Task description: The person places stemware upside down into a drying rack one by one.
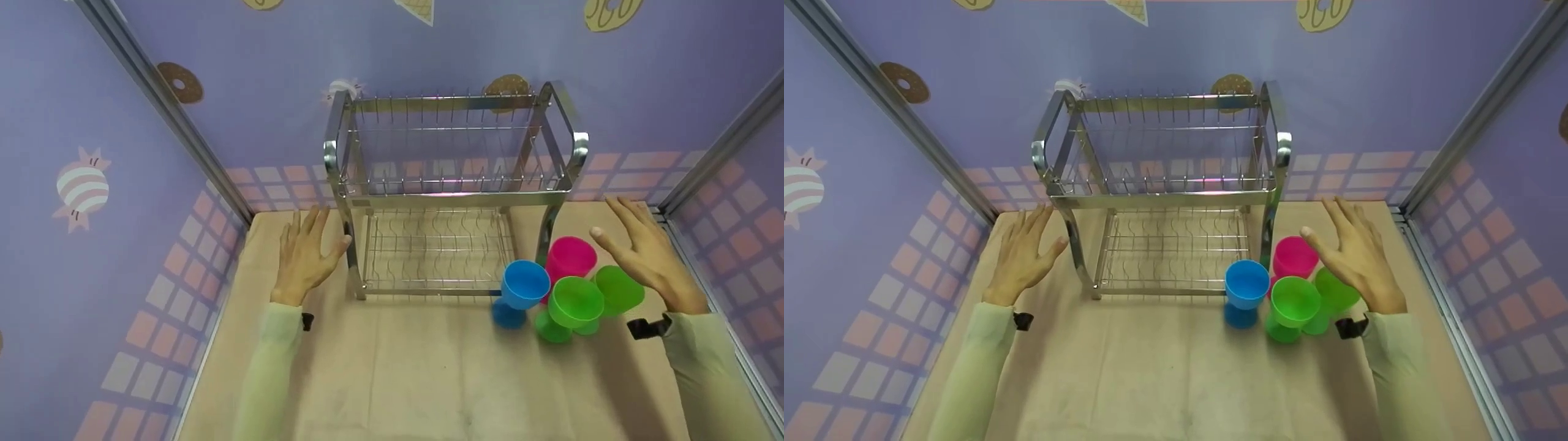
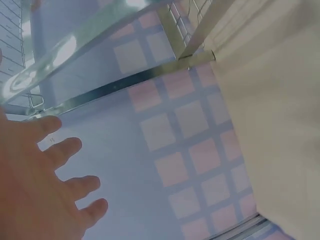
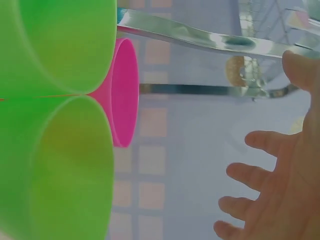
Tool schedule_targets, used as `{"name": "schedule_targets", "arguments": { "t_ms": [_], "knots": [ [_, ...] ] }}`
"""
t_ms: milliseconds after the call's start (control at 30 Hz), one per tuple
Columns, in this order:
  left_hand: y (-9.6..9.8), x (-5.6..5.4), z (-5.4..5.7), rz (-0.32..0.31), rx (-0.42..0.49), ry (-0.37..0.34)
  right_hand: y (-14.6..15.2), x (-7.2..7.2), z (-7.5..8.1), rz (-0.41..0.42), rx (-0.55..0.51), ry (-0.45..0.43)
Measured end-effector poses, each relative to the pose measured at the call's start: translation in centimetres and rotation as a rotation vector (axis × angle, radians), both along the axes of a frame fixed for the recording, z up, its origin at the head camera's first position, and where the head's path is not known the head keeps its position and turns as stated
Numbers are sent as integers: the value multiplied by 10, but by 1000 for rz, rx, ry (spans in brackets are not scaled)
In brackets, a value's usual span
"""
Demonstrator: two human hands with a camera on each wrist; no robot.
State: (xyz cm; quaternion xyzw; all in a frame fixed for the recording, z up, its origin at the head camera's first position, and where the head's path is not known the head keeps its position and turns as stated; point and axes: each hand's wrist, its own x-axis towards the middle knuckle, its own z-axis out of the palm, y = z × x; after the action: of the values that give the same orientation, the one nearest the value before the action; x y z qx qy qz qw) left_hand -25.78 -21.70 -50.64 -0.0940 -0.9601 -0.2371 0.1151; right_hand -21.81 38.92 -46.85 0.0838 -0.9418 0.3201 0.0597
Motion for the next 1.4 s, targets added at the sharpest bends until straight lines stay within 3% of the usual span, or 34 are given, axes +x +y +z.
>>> {"name": "schedule_targets", "arguments": {
  "t_ms": [267, 433, 600, 767, 933, 1133, 1400],
  "knots": [
    [18, 16, -30, -68, 189, 17, 21, 40, -15, -8, -157, 76],
    [26, 21, -48, -32, 297, 38, 34, 58, -35, -37, -224, 102],
    [31, 23, -61, -22, 420, 88, 45, 70, -61, -8, -348, 68],
    [37, 19, -66, -48, 480, 148, 52, 77, -90, 61, -537, 25],
    [43, 14, -66, -73, 508, 164, 56, 87, -124, 91, -743, -33],
    [46, 12, -68, -64, 509, 156, 49, 93, -154, 51, -805, -117],
    [48, 12, -71, -54, 504, 150, 38, 87, -175, 59, -890, -112]
  ]
}}
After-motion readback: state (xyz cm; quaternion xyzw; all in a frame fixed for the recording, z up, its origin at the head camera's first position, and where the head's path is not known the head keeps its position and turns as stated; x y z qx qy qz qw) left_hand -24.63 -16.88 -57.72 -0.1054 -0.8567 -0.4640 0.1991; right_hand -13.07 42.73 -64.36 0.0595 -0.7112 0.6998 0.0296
